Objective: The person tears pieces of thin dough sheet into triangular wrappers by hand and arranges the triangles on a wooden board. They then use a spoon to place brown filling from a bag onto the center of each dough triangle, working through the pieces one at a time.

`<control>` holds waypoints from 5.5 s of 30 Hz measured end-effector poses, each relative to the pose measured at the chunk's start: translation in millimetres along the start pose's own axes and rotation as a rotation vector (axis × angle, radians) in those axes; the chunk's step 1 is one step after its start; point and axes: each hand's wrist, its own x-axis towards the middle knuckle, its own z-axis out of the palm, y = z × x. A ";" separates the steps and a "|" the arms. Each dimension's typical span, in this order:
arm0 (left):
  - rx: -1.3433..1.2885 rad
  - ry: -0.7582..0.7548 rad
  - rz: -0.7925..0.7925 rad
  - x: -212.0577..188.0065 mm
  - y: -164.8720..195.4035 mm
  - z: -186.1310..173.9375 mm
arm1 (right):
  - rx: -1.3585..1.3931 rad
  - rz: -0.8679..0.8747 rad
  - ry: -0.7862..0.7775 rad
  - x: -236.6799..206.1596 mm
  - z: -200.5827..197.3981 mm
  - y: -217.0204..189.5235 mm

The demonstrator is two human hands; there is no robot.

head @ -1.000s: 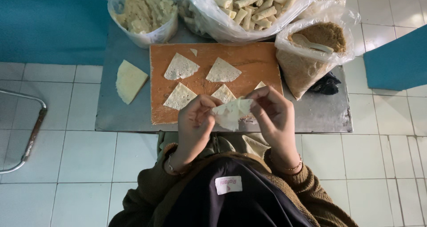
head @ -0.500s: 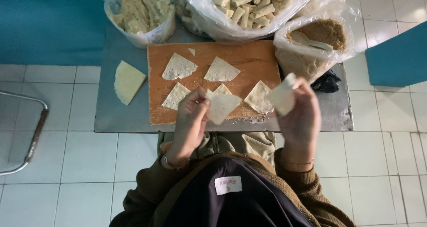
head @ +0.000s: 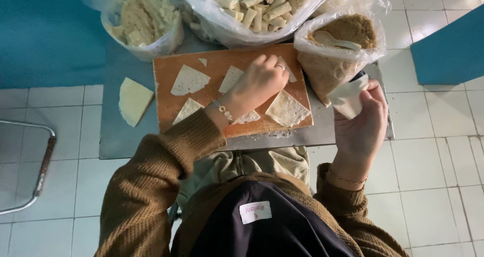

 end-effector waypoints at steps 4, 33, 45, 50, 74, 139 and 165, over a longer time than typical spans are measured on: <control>-0.381 -0.119 -0.078 -13.7 -17.0 -2.9 | -0.012 0.001 -0.039 -1.3 -2.7 2.0; -0.820 0.309 -1.078 -187.3 -51.5 -141.5 | -0.888 0.104 -0.449 -3.9 45.6 34.9; 0.129 0.052 -1.079 -243.0 -70.3 -97.4 | -1.382 -0.320 -0.359 15.2 53.6 4.7; -0.149 0.086 -0.846 -200.1 -43.5 -116.6 | -1.575 -0.460 -0.216 43.6 44.4 -35.9; -0.378 0.034 -0.552 -141.9 -0.1 -154.2 | -2.273 -0.796 -0.376 147.8 -67.0 -42.0; -0.040 -0.019 -1.027 -143.9 -140.0 -105.6 | -2.171 -0.237 -1.252 121.0 285.0 211.8; -0.117 0.088 -0.980 -177.3 -89.5 -116.2 | -0.830 0.095 -1.008 138.4 200.0 192.8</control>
